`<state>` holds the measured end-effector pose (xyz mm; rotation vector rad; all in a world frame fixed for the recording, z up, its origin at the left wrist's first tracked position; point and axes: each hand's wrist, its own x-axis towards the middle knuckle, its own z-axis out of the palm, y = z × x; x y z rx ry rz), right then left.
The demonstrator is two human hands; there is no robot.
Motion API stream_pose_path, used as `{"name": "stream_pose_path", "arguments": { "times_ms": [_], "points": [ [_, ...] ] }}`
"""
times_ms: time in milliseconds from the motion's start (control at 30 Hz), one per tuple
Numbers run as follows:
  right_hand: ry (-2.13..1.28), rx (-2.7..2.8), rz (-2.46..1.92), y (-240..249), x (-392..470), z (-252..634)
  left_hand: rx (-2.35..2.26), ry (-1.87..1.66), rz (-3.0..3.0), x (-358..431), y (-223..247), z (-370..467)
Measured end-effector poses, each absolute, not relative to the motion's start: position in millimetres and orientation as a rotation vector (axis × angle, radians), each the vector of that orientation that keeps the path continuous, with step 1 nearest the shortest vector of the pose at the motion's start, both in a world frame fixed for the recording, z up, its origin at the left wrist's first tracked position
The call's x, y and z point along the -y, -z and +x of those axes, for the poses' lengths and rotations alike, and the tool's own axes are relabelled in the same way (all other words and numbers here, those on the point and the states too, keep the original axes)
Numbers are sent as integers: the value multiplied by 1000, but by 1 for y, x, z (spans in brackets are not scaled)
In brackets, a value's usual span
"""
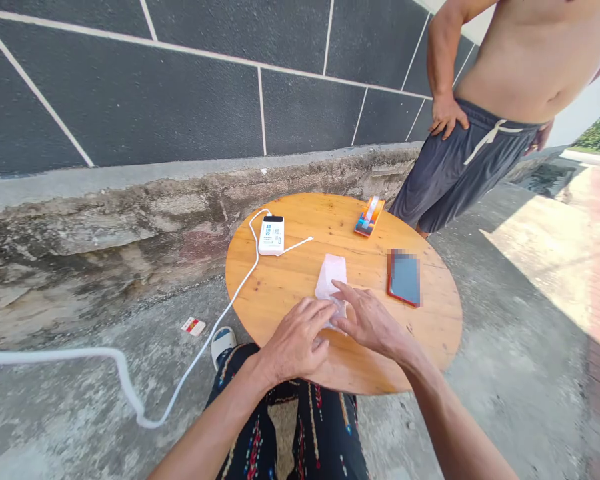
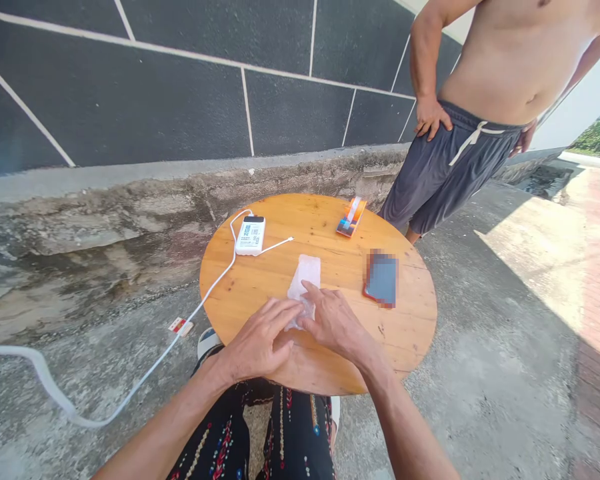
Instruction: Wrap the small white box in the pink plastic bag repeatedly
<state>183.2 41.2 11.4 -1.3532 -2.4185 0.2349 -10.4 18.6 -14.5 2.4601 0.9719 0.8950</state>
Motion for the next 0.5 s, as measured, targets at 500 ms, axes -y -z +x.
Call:
{"name": "stream_pose_path", "arguments": {
  "times_ms": [500],
  "points": [
    [-649, 2320, -1353, -11, -51, 191, -1082, -982, 2396, -29, 22, 8]
  ]
}}
